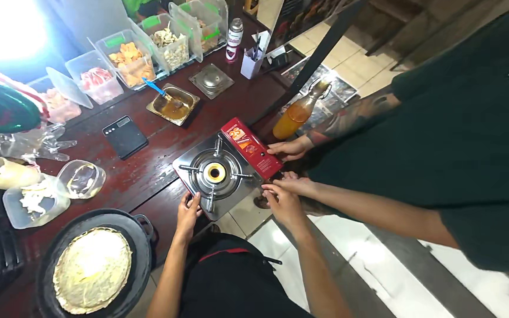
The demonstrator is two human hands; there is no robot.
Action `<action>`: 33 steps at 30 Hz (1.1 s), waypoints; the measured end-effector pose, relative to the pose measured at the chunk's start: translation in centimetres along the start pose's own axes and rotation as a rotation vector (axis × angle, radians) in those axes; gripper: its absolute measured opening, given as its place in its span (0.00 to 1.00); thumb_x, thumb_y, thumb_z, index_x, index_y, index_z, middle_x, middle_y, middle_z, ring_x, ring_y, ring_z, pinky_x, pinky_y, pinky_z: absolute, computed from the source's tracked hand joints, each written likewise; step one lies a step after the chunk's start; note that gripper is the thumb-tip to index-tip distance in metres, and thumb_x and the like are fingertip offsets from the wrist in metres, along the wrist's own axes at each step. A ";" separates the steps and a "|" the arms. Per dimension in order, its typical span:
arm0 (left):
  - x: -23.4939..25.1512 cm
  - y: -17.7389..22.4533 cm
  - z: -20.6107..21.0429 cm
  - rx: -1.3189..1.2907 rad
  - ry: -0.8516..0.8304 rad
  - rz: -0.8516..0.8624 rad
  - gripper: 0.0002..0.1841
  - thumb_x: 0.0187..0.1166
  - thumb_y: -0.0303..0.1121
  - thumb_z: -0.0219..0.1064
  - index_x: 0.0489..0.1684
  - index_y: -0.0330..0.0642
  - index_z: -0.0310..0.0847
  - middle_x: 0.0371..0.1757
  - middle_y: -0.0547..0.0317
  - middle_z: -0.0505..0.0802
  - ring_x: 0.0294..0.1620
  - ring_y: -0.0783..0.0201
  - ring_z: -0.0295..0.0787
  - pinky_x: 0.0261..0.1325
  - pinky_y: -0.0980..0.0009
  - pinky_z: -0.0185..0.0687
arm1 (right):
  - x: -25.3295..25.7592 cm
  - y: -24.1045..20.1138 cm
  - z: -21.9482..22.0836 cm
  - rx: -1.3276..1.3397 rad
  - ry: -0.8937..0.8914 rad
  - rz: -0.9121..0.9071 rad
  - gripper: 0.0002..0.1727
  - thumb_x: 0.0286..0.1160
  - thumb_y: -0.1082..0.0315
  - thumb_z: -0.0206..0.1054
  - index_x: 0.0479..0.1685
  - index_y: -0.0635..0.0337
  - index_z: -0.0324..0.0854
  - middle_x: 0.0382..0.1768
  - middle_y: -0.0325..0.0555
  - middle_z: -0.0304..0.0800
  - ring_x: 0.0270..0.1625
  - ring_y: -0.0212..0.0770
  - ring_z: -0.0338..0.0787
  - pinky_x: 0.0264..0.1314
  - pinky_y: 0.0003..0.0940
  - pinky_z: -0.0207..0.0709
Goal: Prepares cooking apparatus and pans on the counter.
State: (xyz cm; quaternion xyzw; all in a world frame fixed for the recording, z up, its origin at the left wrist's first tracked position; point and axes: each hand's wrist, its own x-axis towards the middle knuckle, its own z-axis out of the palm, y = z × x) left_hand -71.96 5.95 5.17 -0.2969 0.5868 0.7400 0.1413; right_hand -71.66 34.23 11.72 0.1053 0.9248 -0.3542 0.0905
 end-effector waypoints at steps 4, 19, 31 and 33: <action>0.0 -0.7 -0.1 -0.010 0.005 0.011 0.27 0.89 0.40 0.62 0.82 0.34 0.65 0.63 0.42 0.89 0.53 0.58 0.92 0.55 0.62 0.90 | 0.1 -0.2 -0.2 -0.017 -0.013 -0.004 0.18 0.89 0.59 0.59 0.66 0.55 0.87 0.52 0.48 0.95 0.48 0.42 0.96 0.56 0.42 0.89; -2.8 0.3 -3.8 -0.059 -0.017 -0.133 0.29 0.97 0.47 0.36 0.82 0.34 0.66 0.60 0.44 0.92 0.55 0.55 0.94 0.61 0.60 0.88 | -5.0 -5.1 -1.5 -0.202 -0.716 0.033 0.20 0.92 0.57 0.53 0.51 0.54 0.92 0.40 0.40 0.97 0.41 0.41 0.95 0.55 0.50 0.85; -21.2 -2.9 -33.4 0.461 1.110 0.126 0.26 0.91 0.40 0.56 0.80 0.30 0.70 0.71 0.34 0.85 0.66 0.46 0.87 0.66 0.47 0.83 | -9.2 -16.7 16.1 0.135 -1.074 -0.413 0.37 0.92 0.48 0.50 0.94 0.60 0.53 0.81 0.58 0.75 0.79 0.49 0.81 0.84 0.48 0.71; -21.0 -4.0 -37.0 0.411 1.094 -0.004 0.28 0.92 0.43 0.54 0.83 0.32 0.66 0.75 0.34 0.82 0.70 0.43 0.84 0.69 0.45 0.80 | -8.3 -17.7 19.7 0.063 -0.950 -0.333 0.41 0.91 0.48 0.53 0.95 0.64 0.46 0.85 0.67 0.66 0.85 0.57 0.72 0.88 0.53 0.64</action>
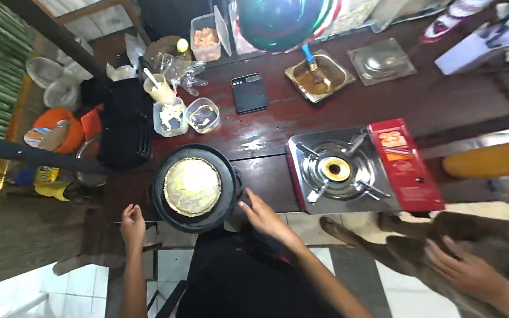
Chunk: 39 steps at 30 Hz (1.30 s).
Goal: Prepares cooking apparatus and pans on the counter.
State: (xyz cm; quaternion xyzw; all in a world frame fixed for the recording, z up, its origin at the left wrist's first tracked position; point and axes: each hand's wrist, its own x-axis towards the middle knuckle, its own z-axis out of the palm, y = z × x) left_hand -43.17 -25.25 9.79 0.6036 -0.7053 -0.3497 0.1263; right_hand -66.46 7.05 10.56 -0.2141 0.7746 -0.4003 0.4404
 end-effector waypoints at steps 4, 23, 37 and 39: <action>5.0 -1.6 0.9 -0.115 -0.272 -0.080 0.28 0.96 0.45 0.46 0.83 0.31 0.65 0.72 0.32 0.82 0.61 0.43 0.88 0.62 0.47 0.85 | 6.4 0.3 2.1 0.215 0.243 0.195 0.39 0.92 0.51 0.53 0.93 0.65 0.45 0.78 0.69 0.73 0.74 0.58 0.82 0.76 0.53 0.76; -4.7 13.6 1.9 -0.824 -0.871 0.234 0.25 0.87 0.31 0.48 0.83 0.36 0.58 0.63 0.60 0.86 0.59 0.75 0.87 0.60 0.72 0.89 | -11.5 -6.3 -3.0 0.766 1.035 -0.102 0.24 0.96 0.58 0.44 0.84 0.51 0.71 0.67 0.46 0.87 0.63 0.39 0.90 0.65 0.40 0.86; -19.0 31.5 13.6 -0.840 -1.112 -0.107 0.18 0.90 0.43 0.47 0.39 0.42 0.78 0.32 0.54 0.92 0.35 0.59 0.94 0.42 0.61 0.92 | -19.9 2.4 -26.1 0.985 0.703 -0.209 0.20 0.93 0.51 0.46 0.58 0.55 0.77 0.44 0.42 0.91 0.48 0.36 0.92 0.54 0.36 0.88; -20.7 32.3 14.6 -0.854 -1.064 -0.093 0.19 0.90 0.44 0.46 0.43 0.42 0.79 0.33 0.53 0.92 0.36 0.58 0.93 0.44 0.60 0.92 | -19.4 3.8 -28.8 0.963 0.649 -0.253 0.22 0.93 0.47 0.46 0.61 0.54 0.76 0.46 0.42 0.91 0.50 0.37 0.92 0.57 0.37 0.87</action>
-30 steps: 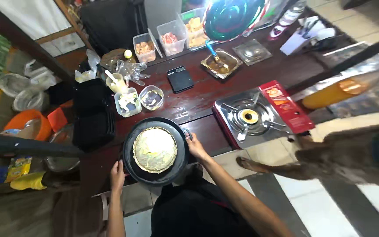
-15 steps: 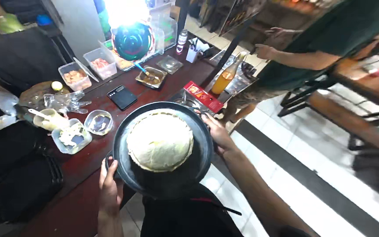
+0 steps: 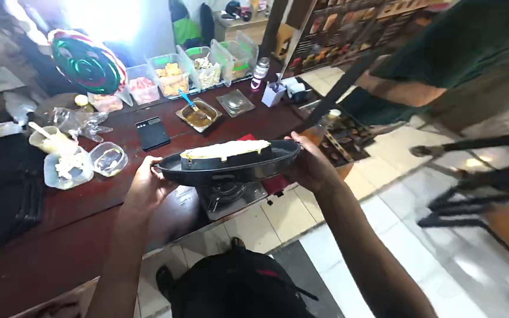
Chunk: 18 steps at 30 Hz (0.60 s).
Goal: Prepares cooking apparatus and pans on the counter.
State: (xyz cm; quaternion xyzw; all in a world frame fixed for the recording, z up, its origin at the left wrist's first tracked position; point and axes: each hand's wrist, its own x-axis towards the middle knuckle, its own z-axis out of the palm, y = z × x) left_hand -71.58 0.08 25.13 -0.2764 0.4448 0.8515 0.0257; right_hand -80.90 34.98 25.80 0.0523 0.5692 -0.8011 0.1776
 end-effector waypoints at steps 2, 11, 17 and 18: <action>-0.3 -0.3 2.0 0.041 0.050 0.027 0.18 0.90 0.44 0.46 0.45 0.43 0.79 0.35 0.54 0.92 0.37 0.60 0.94 0.44 0.62 0.93 | 2.2 -0.9 -1.6 0.002 -0.057 0.002 0.25 0.92 0.43 0.47 0.65 0.53 0.72 0.48 0.42 0.90 0.51 0.36 0.91 0.57 0.37 0.87; -1.2 -0.8 5.5 0.257 0.298 0.109 0.36 0.86 0.70 0.39 0.80 0.56 0.68 0.68 0.51 0.87 0.65 0.49 0.86 0.59 0.44 0.84 | 6.0 -1.4 -5.2 -0.013 -0.140 0.056 0.30 0.87 0.35 0.51 0.64 0.51 0.76 0.47 0.39 0.90 0.48 0.34 0.91 0.52 0.33 0.87; -0.7 -5.1 5.8 0.410 0.339 0.378 0.41 0.83 0.74 0.33 0.77 0.55 0.71 0.64 0.57 0.89 0.63 0.58 0.86 0.59 0.54 0.84 | 7.5 1.1 -6.0 -0.031 -0.159 -0.047 0.37 0.83 0.28 0.47 0.69 0.48 0.74 0.53 0.39 0.89 0.54 0.37 0.90 0.58 0.39 0.86; -0.3 -6.5 5.3 0.420 0.343 0.444 0.42 0.83 0.74 0.31 0.77 0.54 0.71 0.62 0.57 0.89 0.60 0.61 0.86 0.58 0.55 0.84 | 7.4 1.6 -6.3 -0.073 -0.148 -0.069 0.38 0.81 0.26 0.46 0.70 0.46 0.76 0.51 0.38 0.89 0.52 0.36 0.90 0.56 0.39 0.86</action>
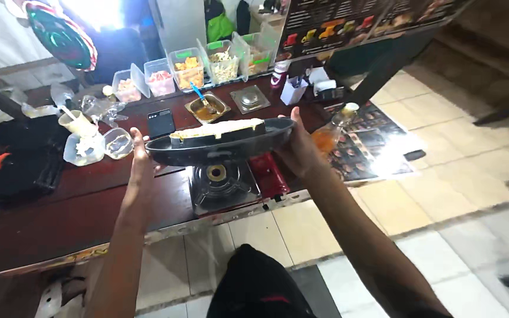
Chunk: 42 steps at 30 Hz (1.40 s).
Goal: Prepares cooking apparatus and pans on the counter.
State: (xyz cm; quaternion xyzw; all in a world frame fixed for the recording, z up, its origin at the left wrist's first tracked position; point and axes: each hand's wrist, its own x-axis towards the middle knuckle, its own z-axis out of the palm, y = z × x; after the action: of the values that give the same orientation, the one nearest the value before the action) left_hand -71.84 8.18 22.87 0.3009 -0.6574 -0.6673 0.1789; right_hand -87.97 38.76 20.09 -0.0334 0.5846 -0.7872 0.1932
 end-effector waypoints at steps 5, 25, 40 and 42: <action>-0.3 -8.0 -1.6 -0.075 -0.006 0.251 0.42 0.84 0.72 0.30 0.84 0.53 0.65 0.72 0.58 0.86 0.70 0.64 0.83 0.71 0.54 0.81 | -0.4 4.4 -2.5 -0.190 -0.042 -0.189 0.37 0.87 0.32 0.43 0.82 0.44 0.72 0.65 0.42 0.89 0.64 0.42 0.89 0.67 0.48 0.84; 3.1 -20.3 -0.4 -0.146 0.101 0.755 0.31 0.91 0.63 0.28 0.66 0.61 0.75 0.51 0.73 0.92 0.51 0.71 0.91 0.51 0.67 0.90 | 2.3 13.5 -9.9 -0.627 -0.289 -0.839 0.19 0.93 0.49 0.51 0.52 0.45 0.87 0.43 0.29 0.94 0.42 0.27 0.93 0.45 0.25 0.88; 5.7 -21.1 0.7 -0.150 0.093 0.691 0.38 0.87 0.68 0.23 0.67 0.56 0.75 0.47 0.69 0.93 0.49 0.71 0.92 0.51 0.69 0.89 | 6.6 13.3 -11.4 -0.520 -0.526 -0.652 0.19 0.95 0.59 0.47 0.60 0.53 0.85 0.51 0.36 0.95 0.52 0.32 0.94 0.62 0.28 0.87; 6.2 -21.1 0.5 -0.149 0.062 0.692 0.39 0.86 0.68 0.23 0.71 0.54 0.72 0.49 0.67 0.94 0.50 0.69 0.92 0.52 0.68 0.90 | 6.7 13.2 -10.9 -0.515 -0.530 -0.651 0.18 0.94 0.60 0.49 0.58 0.52 0.85 0.49 0.35 0.95 0.52 0.29 0.93 0.62 0.26 0.86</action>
State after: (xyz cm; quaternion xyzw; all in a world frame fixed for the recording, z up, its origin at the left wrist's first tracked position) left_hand -73.53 6.08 1.04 0.0666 -0.6641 -0.6039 0.4356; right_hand -93.66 43.14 3.22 -0.4602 0.6502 -0.6011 0.0646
